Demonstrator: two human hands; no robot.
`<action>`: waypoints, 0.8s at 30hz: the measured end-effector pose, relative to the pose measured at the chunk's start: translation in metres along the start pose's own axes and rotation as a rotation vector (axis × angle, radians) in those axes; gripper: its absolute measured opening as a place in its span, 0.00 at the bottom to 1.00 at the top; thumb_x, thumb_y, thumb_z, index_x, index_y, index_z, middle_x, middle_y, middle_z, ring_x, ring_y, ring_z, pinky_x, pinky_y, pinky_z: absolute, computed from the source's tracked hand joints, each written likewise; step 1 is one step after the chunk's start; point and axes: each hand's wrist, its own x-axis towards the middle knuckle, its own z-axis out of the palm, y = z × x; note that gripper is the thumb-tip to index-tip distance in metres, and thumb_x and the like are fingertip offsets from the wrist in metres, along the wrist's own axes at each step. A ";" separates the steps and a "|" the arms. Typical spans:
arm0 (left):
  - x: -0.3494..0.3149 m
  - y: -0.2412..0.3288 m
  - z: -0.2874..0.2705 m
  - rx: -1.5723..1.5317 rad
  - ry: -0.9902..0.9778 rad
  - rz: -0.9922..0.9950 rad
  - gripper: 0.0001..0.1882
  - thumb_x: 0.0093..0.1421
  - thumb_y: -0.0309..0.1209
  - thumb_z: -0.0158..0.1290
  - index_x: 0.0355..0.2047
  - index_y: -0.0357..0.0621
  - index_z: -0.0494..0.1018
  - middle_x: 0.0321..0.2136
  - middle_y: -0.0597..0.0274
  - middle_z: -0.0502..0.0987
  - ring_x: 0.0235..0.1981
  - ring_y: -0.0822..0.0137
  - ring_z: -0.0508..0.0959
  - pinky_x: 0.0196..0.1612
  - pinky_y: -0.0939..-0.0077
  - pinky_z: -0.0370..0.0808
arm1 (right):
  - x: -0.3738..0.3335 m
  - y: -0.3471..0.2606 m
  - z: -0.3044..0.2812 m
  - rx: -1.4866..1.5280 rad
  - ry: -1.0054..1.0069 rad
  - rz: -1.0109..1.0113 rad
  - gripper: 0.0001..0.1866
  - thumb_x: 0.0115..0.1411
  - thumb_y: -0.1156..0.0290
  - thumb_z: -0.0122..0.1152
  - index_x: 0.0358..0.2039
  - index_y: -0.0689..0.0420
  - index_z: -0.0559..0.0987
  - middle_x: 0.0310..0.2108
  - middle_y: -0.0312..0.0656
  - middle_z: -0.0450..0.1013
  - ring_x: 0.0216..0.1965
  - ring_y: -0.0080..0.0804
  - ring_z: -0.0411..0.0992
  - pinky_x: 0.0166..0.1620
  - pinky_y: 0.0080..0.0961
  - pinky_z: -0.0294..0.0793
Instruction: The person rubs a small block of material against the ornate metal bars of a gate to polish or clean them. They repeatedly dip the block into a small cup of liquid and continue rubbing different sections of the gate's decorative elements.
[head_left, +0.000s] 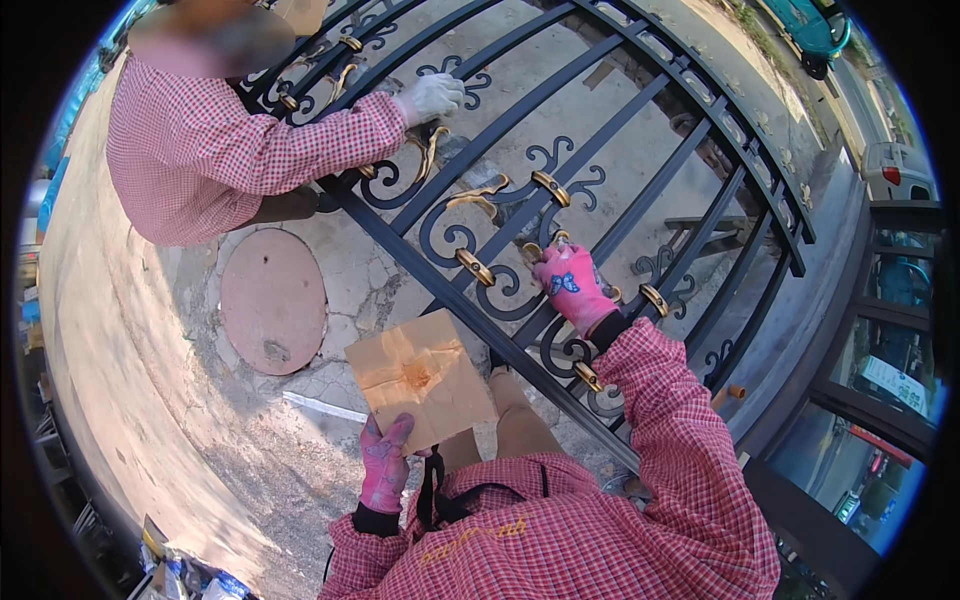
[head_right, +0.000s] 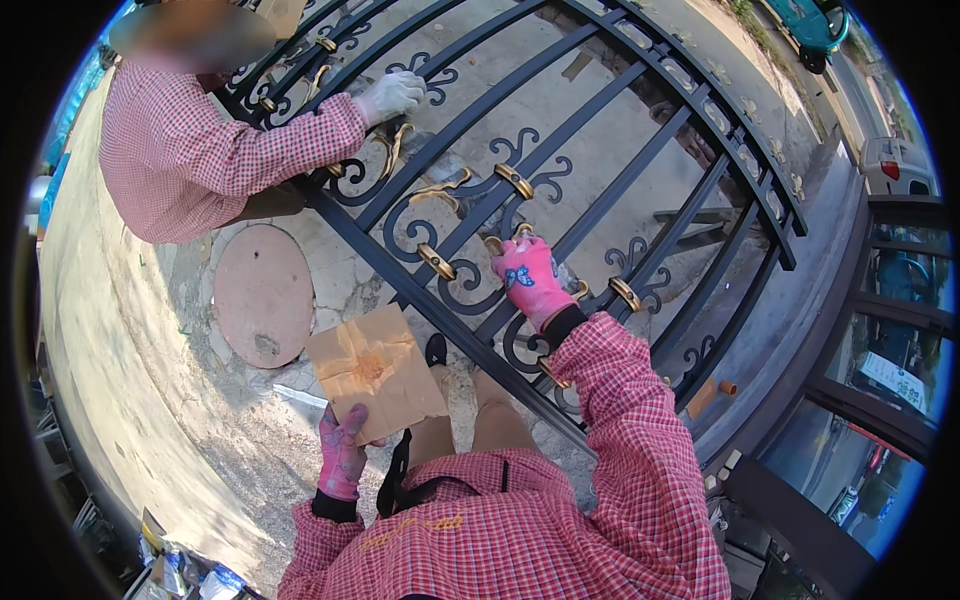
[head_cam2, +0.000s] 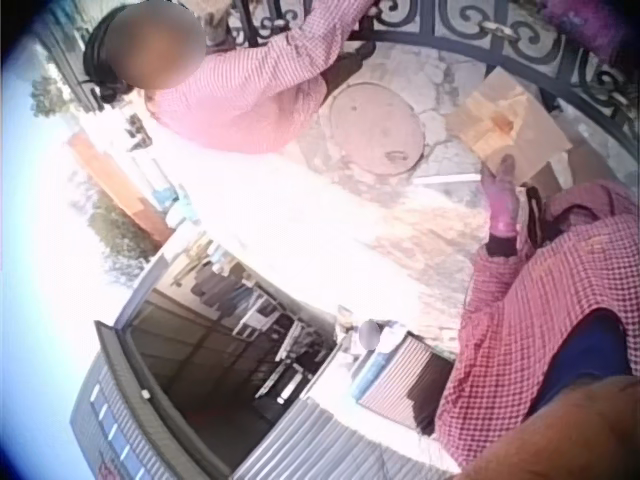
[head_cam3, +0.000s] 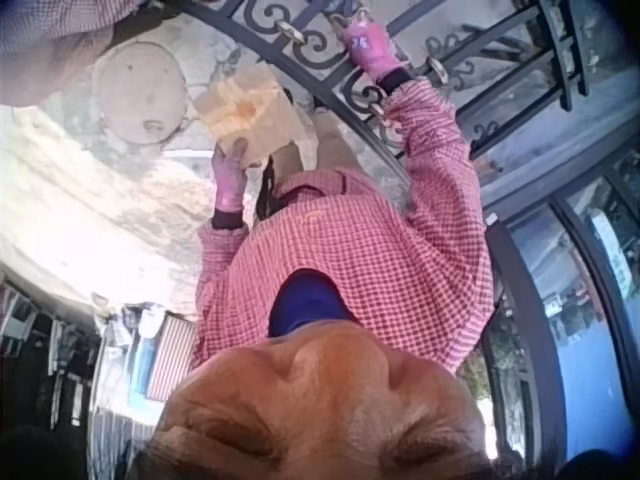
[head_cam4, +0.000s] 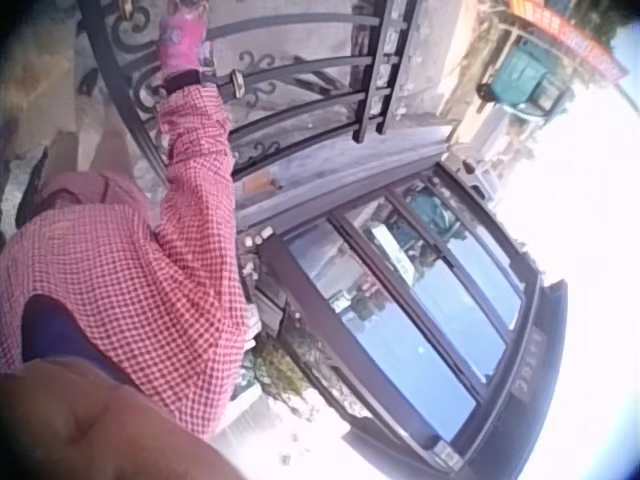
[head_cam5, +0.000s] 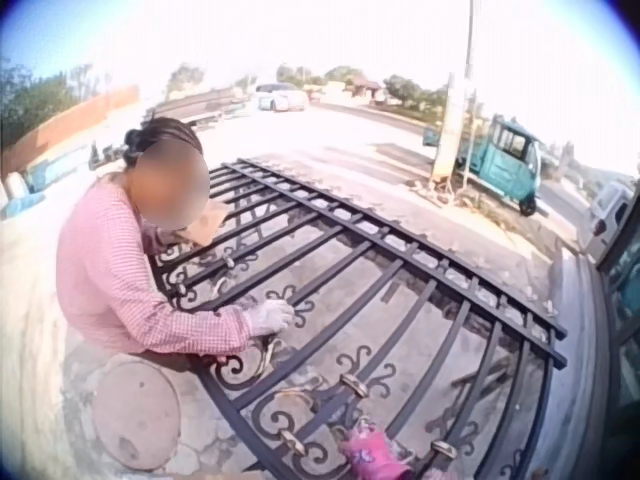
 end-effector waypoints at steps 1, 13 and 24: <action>0.000 -0.002 -0.003 0.003 0.006 0.025 0.23 0.53 0.35 0.55 0.47 0.38 0.64 0.34 0.60 0.73 0.27 0.68 0.78 0.17 0.80 0.76 | 0.005 0.001 0.000 -0.017 0.013 0.046 0.06 0.45 0.68 0.60 0.27 0.50 0.79 0.28 0.41 0.72 0.36 0.42 0.71 0.40 0.37 0.67; -0.004 0.029 0.019 0.045 -0.247 0.029 0.25 0.54 0.36 0.56 0.48 0.38 0.63 0.35 0.57 0.74 0.29 0.65 0.79 0.21 0.80 0.77 | -0.131 -0.069 -0.089 1.155 0.177 0.661 0.10 0.50 0.71 0.62 0.34 0.57 0.77 0.29 0.41 0.72 0.31 0.29 0.73 0.33 0.23 0.70; -0.016 0.007 0.068 0.391 -0.875 -0.237 0.23 0.55 0.33 0.55 0.48 0.38 0.64 0.35 0.58 0.74 0.30 0.66 0.79 0.20 0.78 0.77 | -0.341 -0.198 -0.055 1.787 1.014 1.503 0.14 0.56 0.75 0.59 0.41 0.66 0.72 0.36 0.42 0.74 0.36 0.26 0.74 0.40 0.20 0.75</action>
